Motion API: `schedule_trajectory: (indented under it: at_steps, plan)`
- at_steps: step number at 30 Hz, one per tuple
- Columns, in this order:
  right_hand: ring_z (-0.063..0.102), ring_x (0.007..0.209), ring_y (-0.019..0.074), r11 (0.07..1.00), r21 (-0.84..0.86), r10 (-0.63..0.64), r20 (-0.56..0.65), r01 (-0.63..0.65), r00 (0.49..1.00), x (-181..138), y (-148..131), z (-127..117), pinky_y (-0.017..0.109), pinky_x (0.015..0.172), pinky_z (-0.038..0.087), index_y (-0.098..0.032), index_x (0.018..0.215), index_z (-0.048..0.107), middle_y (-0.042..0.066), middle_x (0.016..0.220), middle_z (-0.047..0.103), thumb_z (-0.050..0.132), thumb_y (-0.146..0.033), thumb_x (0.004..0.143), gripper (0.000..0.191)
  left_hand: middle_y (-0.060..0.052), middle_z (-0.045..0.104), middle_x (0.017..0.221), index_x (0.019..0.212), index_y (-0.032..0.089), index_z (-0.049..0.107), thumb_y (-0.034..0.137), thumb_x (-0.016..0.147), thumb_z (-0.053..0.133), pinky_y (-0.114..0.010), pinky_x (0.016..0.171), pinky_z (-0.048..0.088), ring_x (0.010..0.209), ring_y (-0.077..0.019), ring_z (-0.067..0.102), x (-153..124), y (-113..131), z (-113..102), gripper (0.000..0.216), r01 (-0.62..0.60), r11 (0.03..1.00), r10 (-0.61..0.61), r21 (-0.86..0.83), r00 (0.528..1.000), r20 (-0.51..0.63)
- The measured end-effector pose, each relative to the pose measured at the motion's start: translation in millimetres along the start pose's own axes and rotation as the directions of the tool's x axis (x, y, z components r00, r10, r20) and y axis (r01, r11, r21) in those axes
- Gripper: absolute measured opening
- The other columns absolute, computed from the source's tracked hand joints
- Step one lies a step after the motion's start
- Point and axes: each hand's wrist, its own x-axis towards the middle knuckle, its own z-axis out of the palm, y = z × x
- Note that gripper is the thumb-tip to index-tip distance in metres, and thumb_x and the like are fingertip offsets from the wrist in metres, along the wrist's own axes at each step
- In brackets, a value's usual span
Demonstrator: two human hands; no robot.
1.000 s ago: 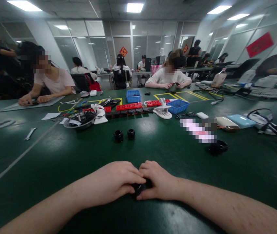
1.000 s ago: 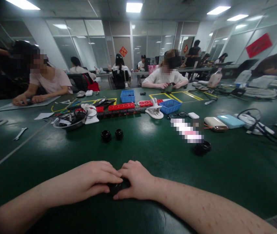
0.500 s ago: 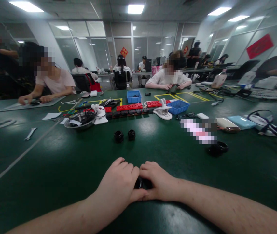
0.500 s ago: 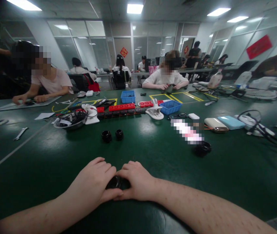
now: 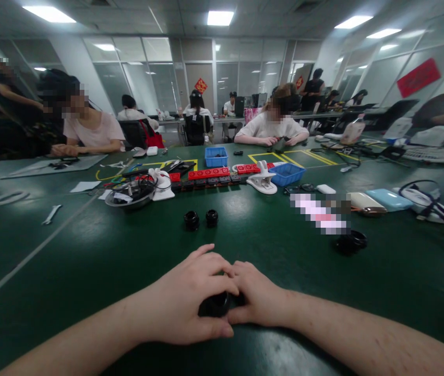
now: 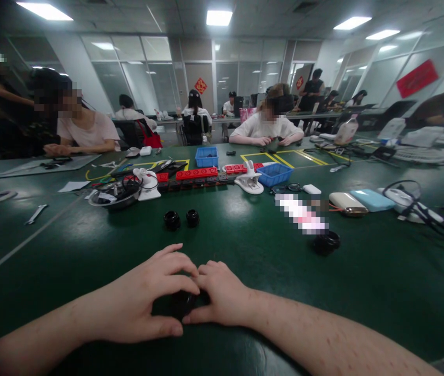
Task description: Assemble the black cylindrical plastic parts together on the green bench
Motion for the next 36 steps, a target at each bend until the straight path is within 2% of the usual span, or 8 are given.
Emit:
schedule_trajectory:
  at_steps: [2,6,12,20,27,30,33,36]
  plan:
    - [0.049,0.085,0.0178,1.000,-0.003,0.014,0.018,-0.014,1.000,0.2,-0.7,-0.9,0.030,0.074,0.034,-0.020,0.092,0.061,0.003,0.093,0.057,0.066,-0.049,0.066,0.039,0.000,0.055,0.107,0.099,0.027,0.061,0.022,0.074,0.067,-0.040,0.106,0.017,0.106,-0.0182,0.048,-3.0,1.0,-9.0,0.027,0.005,1.000,-0.004,-0.008,0.999,0.048]
    - [0.047,0.078,0.0158,0.999,-0.012,0.037,0.046,-0.037,0.998,1.2,-3.2,-3.5,0.027,0.069,0.033,-0.019,0.092,0.060,0.001,0.083,0.056,0.068,-0.049,0.064,0.041,0.002,0.056,0.115,0.109,0.030,0.057,0.007,0.077,0.060,-0.030,0.096,0.032,0.109,-0.0167,0.046,-4.9,0.6,-16.3,0.040,-0.013,1.000,0.016,-0.025,0.989,0.149]
    - [0.045,0.075,0.0150,0.998,-0.043,0.042,0.043,-0.040,0.998,1.6,-3.5,-3.3,0.026,0.066,0.031,-0.018,0.084,0.060,0.001,0.078,0.054,0.067,-0.051,0.065,0.038,0.002,0.060,0.112,0.112,0.028,0.056,0.005,0.080,0.057,-0.031,0.089,0.035,0.101,-0.0179,0.051,-0.5,-1.0,-8.2,0.039,-0.057,0.998,0.055,0.011,0.988,0.143]
    - [0.046,0.076,0.0152,0.999,-0.026,0.037,0.045,-0.036,0.998,1.7,-3.2,-3.5,0.027,0.069,0.032,-0.020,0.090,0.060,0.001,0.081,0.055,0.068,-0.050,0.064,0.041,-0.001,0.062,0.088,0.099,0.021,0.061,0.025,0.072,0.071,-0.032,0.074,0.040,0.084,-0.0200,0.056,6.1,1.0,3.4,0.029,0.104,0.983,-0.115,0.150,0.991,0.071]
    - [0.045,0.074,0.0150,0.999,-0.044,0.015,0.018,-0.014,1.000,1.2,-2.8,-2.3,0.027,0.066,0.032,-0.019,0.094,0.059,0.001,0.080,0.054,0.065,-0.050,0.066,0.042,-0.005,0.059,0.064,0.067,0.014,0.060,0.049,0.070,0.065,-0.042,0.072,0.043,0.064,-0.0231,0.056,11.3,2.7,34.6,0.035,0.274,0.881,-0.213,0.385,0.957,-0.195]
    - [0.045,0.073,0.0148,0.998,-0.064,0.026,0.024,-0.025,0.999,1.2,-3.1,-2.4,0.027,0.066,0.033,-0.017,0.086,0.059,0.001,0.079,0.054,0.065,-0.048,0.067,0.037,-0.008,0.060,0.063,0.066,0.013,0.060,0.052,0.073,0.058,-0.048,0.074,0.042,0.064,-0.0252,0.056,11.9,3.0,43.7,0.039,0.326,0.843,-0.214,0.429,0.933,-0.289]
    - [0.046,0.073,0.0153,0.997,-0.076,0.026,0.025,-0.024,0.999,1.2,-2.1,-1.4,0.028,0.066,0.033,-0.017,0.089,0.059,0.002,0.080,0.054,0.066,-0.049,0.066,0.040,-0.008,0.059,0.064,0.067,0.014,0.058,0.061,0.071,0.053,-0.052,0.076,0.041,0.065,-0.0265,0.056,12.2,0.9,45.5,0.048,0.365,0.836,-0.246,0.410,0.916,-0.316]
    - [0.047,0.077,0.0169,0.998,-0.062,0.021,0.022,-0.019,1.000,0.4,-0.8,-0.7,0.030,0.069,0.034,-0.018,0.098,0.059,0.004,0.085,0.055,0.064,-0.052,0.067,0.047,-0.008,0.059,0.074,0.075,0.016,0.057,0.067,0.071,0.048,-0.057,0.087,0.034,0.074,-0.0274,0.056,10.4,-3.0,39.3,0.052,0.301,0.892,-0.200,0.336,0.932,-0.303]
